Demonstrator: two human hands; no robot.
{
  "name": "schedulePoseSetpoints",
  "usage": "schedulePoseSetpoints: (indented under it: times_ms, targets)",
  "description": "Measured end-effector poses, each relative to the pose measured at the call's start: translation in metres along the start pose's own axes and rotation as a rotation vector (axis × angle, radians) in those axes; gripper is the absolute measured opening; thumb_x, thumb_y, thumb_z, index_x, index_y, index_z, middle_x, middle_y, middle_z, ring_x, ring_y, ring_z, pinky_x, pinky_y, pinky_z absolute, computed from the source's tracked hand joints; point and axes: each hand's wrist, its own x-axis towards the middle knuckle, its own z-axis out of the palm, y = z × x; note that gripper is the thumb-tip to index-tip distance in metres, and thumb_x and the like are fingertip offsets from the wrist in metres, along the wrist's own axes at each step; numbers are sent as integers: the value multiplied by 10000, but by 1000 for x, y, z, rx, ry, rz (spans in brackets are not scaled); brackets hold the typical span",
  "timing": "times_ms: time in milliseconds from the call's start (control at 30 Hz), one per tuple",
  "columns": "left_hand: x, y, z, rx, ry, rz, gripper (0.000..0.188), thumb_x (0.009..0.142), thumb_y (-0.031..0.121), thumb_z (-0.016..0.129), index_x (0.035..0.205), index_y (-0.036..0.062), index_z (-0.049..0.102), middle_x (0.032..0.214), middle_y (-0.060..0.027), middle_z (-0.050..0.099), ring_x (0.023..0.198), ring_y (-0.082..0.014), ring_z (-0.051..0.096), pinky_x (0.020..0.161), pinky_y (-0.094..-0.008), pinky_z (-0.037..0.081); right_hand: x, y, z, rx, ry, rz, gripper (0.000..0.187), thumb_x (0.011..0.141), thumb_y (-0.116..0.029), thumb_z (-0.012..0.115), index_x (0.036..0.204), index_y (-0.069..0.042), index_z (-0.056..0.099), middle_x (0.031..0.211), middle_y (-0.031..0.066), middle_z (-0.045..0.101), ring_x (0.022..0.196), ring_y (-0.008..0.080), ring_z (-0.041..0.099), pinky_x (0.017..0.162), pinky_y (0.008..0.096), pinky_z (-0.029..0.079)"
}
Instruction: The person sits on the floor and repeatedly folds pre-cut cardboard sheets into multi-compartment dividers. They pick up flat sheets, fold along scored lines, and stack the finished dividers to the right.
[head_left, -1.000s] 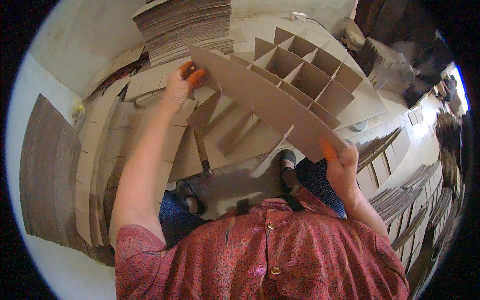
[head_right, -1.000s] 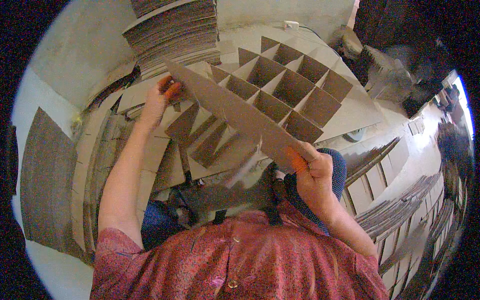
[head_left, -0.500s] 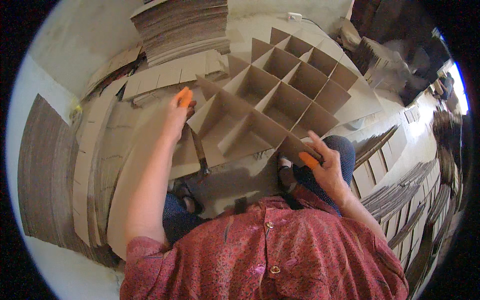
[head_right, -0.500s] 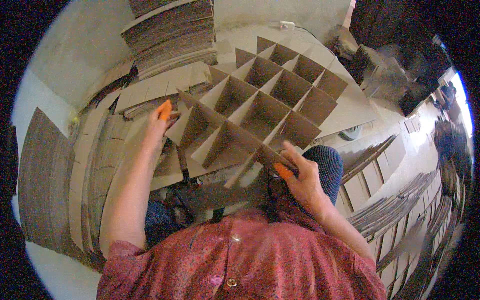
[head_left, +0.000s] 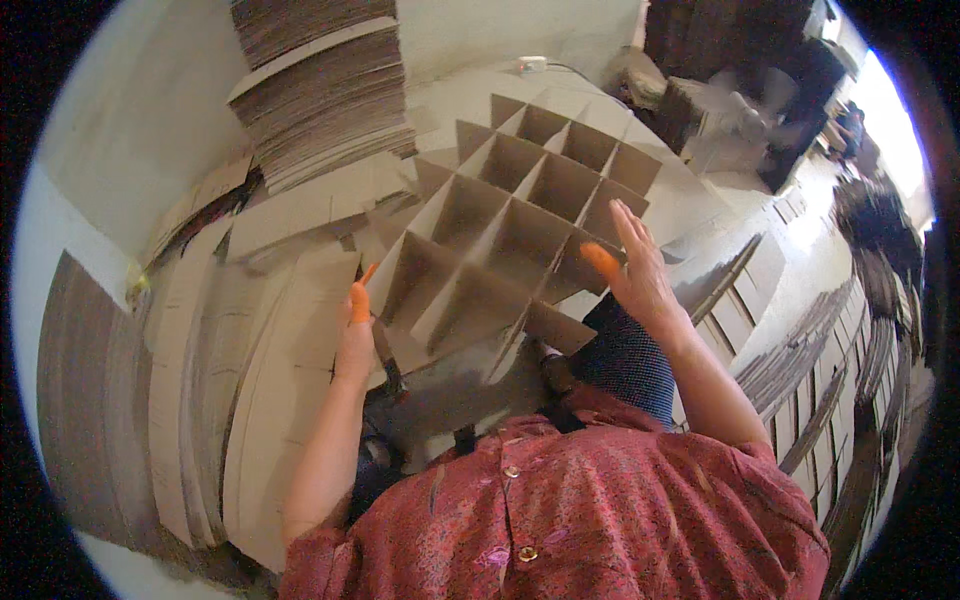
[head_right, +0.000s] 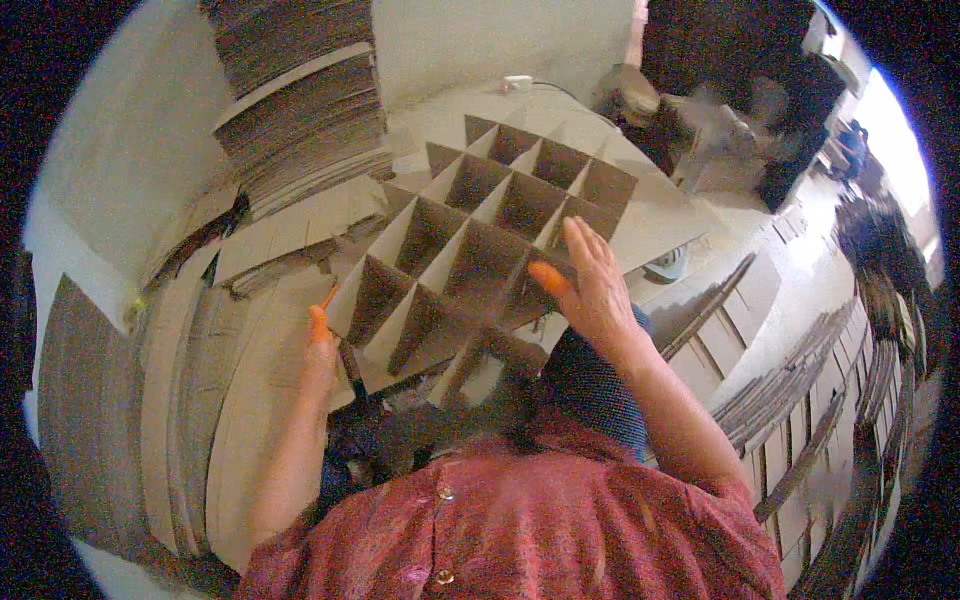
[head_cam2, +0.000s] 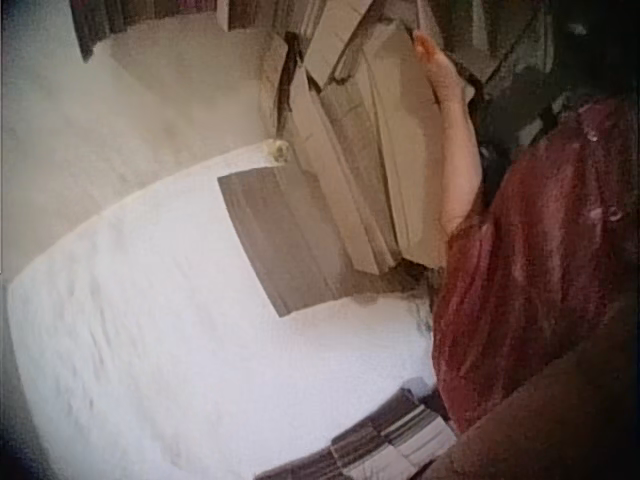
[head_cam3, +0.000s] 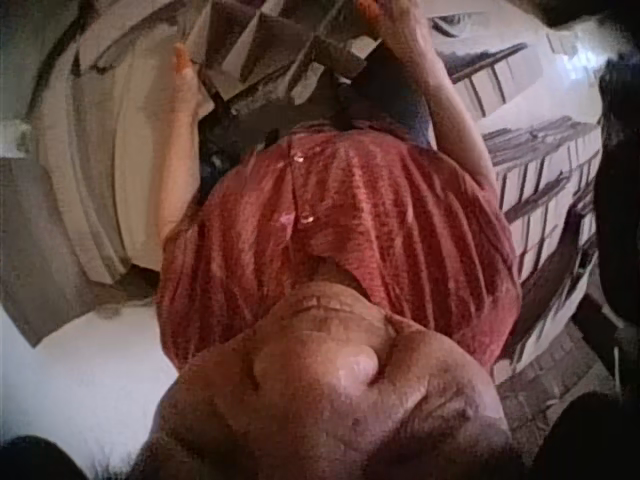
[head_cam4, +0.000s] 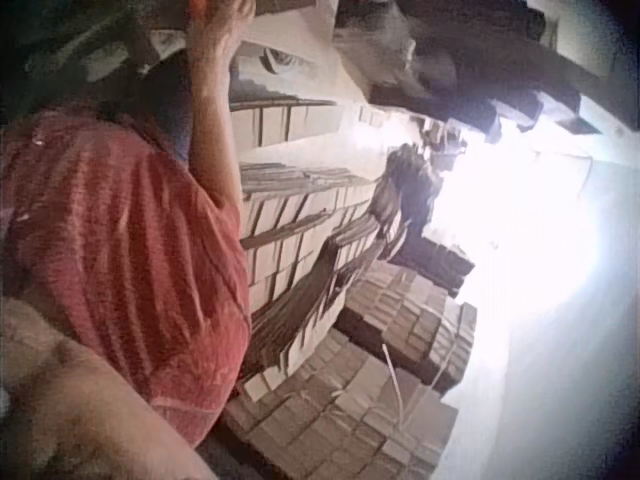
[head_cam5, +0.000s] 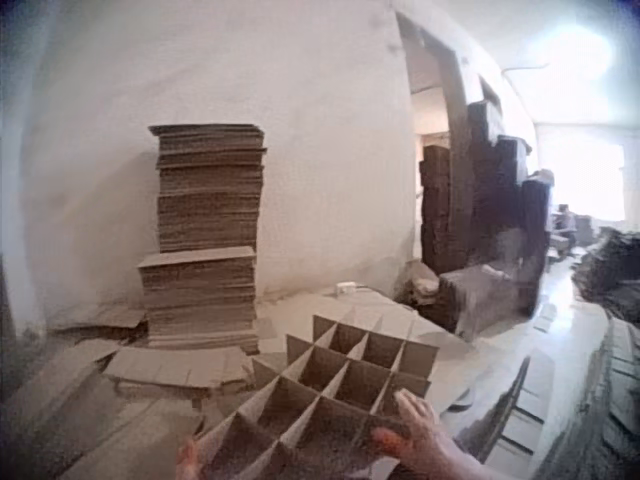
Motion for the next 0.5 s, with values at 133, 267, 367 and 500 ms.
schedulePoseSetpoints:
  times_ms: [133,267,367,500]
  targets:
    - [-10,-3,18,109,-190,-49,755,875,619,314,1385,65,255,1271,-84,448,1161,-190,411,983,-293,293,22,11,1,421,-655,465,586,848,-365,579,1279,-11,399,1221,222,499,1152,352,460,955,374,368]
    - [-37,-5,88,-94,-456,-40,834,855,650,292,1427,88,62,1345,-109,396,1266,-225,329,1038,-334,241,-6,-34,40,325,-548,273,912,689,-570,659,1269,40,309,1054,301,561,1015,422,537,849,438,435]
    - [-51,-22,121,-173,-649,-97,867,845,664,285,1426,91,-7,1369,-117,373,1289,-233,296,1056,-351,205,-23,-17,83,713,-317,373,616,736,-218,642,1213,53,361,987,283,581,944,378,576,786,420,456]
    - [-67,-60,109,13,-575,-14,731,905,529,350,1415,57,122,1237,-120,495,1147,-180,438,972,-311,324,-34,-23,22,874,-274,534,480,760,-15,521,1226,52,429,1117,160,559,1029,195,504,880,298,414]
